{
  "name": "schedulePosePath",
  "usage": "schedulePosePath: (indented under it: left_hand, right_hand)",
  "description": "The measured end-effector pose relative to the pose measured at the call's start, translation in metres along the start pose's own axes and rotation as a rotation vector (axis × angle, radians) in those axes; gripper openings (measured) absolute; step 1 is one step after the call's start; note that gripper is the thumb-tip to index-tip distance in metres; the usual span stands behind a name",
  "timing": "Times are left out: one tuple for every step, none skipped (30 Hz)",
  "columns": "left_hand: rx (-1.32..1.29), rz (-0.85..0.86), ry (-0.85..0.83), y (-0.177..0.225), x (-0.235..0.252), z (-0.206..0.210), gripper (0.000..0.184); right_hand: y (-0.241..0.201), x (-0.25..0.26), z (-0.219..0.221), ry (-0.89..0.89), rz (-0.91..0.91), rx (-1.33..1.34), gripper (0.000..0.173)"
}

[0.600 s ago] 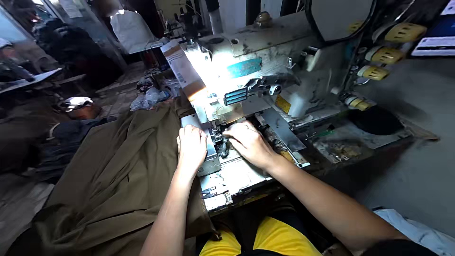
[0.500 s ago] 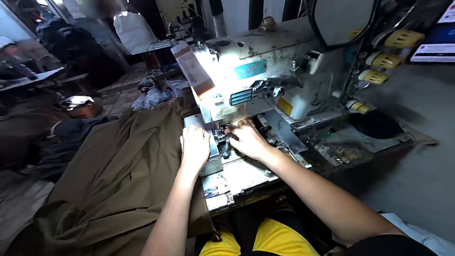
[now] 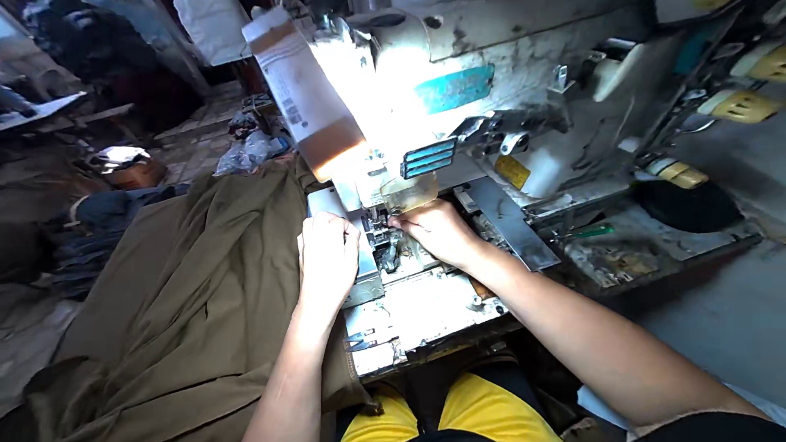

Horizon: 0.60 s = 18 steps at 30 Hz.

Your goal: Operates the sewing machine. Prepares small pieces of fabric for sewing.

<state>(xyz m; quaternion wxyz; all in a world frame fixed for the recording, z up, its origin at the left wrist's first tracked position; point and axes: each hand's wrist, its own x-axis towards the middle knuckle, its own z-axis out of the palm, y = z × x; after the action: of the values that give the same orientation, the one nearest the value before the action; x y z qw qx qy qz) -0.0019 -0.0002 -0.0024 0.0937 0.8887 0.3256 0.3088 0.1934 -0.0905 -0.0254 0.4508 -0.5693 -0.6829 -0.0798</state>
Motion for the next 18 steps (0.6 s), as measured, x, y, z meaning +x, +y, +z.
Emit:
schedulePosePath:
  left_hand:
    - [-0.001,-0.008,0.002,0.0,0.0,-0.001,0.021]
    - [-0.003,-0.013,-0.002,0.001,-0.001,-0.001,0.021]
    - [-0.006,-0.009,-0.001,0.0,-0.002,-0.001,0.021]
    - [-0.01,-0.005,0.0,0.0,-0.002,0.0,0.021]
    - [-0.011,-0.001,0.004,0.0,-0.003,0.0,0.02]
    - [-0.015,0.0,0.009,0.001,-0.003,0.0,0.02]
    - [-0.017,0.0,0.013,0.001,-0.003,0.0,0.02]
    - [-0.016,-0.002,0.01,0.001,-0.002,-0.001,0.02]
    - [-0.015,-0.003,0.007,0.001,-0.002,-0.002,0.021]
    - [-0.013,0.002,0.009,0.001,-0.002,-0.002,0.021]
    - [-0.011,0.007,0.017,0.001,-0.002,-0.003,0.021]
    - [-0.024,0.02,0.033,0.003,-0.006,-0.004,0.02]
    - [-0.058,0.054,0.06,0.006,-0.013,-0.007,0.018]
    - [-0.117,0.121,0.081,0.011,-0.025,-0.012,0.018]
    - [-0.193,0.224,0.074,0.018,-0.041,-0.015,0.022]
    - [-0.272,0.334,0.017,0.027,-0.058,-0.017,0.028]
    - [-0.32,0.433,-0.058,0.035,-0.075,-0.016,0.031]
    - [-0.346,0.495,-0.112,0.041,-0.09,-0.012,0.032]
  right_hand:
    - [0.0,0.001,0.0,-0.007,0.006,-0.014,0.016]
    - [0.0,0.002,0.0,-0.014,0.016,-0.029,0.017]
    - [-0.001,0.002,0.0,-0.018,0.027,-0.044,0.018]
    - [-0.003,0.001,-0.002,-0.027,0.036,-0.049,0.018]
    - [-0.007,-0.001,-0.005,-0.036,0.045,-0.047,0.018]
    - [-0.012,-0.004,-0.009,-0.048,0.047,-0.037,0.017]
    - [-0.018,-0.009,-0.013,-0.059,0.028,-0.016,0.018]
    - [-0.023,-0.017,-0.016,-0.069,-0.02,0.002,0.019]
    - [-0.027,-0.027,-0.02,-0.097,-0.056,0.035,0.021]
    - [-0.033,-0.038,-0.023,-0.125,-0.071,0.075,0.022]
    - [-0.041,-0.051,-0.027,-0.153,-0.062,0.115,0.024]
    - [-0.048,-0.064,-0.032,-0.178,-0.044,0.142,0.026]
    - [-0.057,-0.075,-0.037,-0.188,-0.038,0.167,0.027]
    - [-0.066,-0.085,-0.044,-0.193,-0.047,0.174,0.027]
    - [-0.073,-0.092,-0.051,-0.183,-0.067,0.184,0.028]
    - [-0.08,-0.097,-0.057,-0.172,-0.08,0.183,0.029]
    - [-0.086,-0.1,-0.061,-0.161,-0.082,0.18,0.029]
    - [-0.089,-0.102,-0.063,-0.15,-0.077,0.18,0.029]
